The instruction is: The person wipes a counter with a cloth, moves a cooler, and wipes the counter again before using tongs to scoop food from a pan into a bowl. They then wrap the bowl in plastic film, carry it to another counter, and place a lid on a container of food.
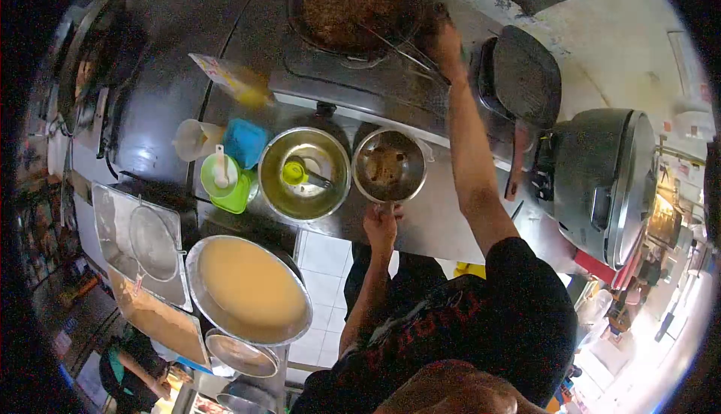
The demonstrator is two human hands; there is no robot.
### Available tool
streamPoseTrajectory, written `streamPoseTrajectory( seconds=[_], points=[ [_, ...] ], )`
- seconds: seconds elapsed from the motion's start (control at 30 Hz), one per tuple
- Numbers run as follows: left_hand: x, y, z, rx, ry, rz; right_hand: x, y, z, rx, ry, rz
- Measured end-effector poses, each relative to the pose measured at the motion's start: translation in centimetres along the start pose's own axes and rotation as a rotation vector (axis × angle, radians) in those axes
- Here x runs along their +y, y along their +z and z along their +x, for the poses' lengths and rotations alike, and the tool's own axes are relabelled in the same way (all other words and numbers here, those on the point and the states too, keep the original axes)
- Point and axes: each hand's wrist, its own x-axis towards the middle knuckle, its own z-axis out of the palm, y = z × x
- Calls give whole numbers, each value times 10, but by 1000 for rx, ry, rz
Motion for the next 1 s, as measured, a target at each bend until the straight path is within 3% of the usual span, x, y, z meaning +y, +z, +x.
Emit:
streamPoseTrajectory(
  seconds=[0.07,0.13,0.17,0.23,0.27,0.37,0.43,0.47,0.5,0.57,0.67,0.73,0.8,0.87,0.93,1.0],
  points=[
    [1,-4,-7,-12,91,43,-21,-15,-32,-69,77,118],
    [6,-7,-24,-51,181,-33,-37,-17,-64,123,-14,347],
    [13,-7,-36,-43,139,-90,-48,-19,-83,379,-173,504],
    [28,-9,-65,-28,60,-204,-83,-55,-118,428,-243,475],
    [30,-12,-79,-19,82,-80,-106,-92,-133,220,-153,293],
    [42,-25,-118,22,119,241,-136,-124,-185,-73,-164,453],
    [48,-32,-146,80,82,191,-141,-135,-210,-167,-223,587],
    [58,-28,-159,106,64,163,-139,-146,-216,-182,-252,696],
    [73,-27,-174,145,84,391,-135,-155,-220,-199,-281,805],
    [56,-42,-188,151,172,268,-117,-157,-200,125,-224,639],
    [36,-73,-217,202,186,298,-77,-109,-128,229,-45,477],
    [30,-67,-229,244,165,156,-74,-81,-120,168,-60,342],
    [25,-71,-242,287,152,168,-113,-127,-136,4,-31,218],
    [22,-67,-243,282,182,159,-128,-106,-182,31,-189,476],
    [22,-65,-246,248,221,143,-126,-144,-221,-256,-274,719],
    [10,-83,-242,326,145,212,-116,-194,-272,-89,-86,730]
  ],
)
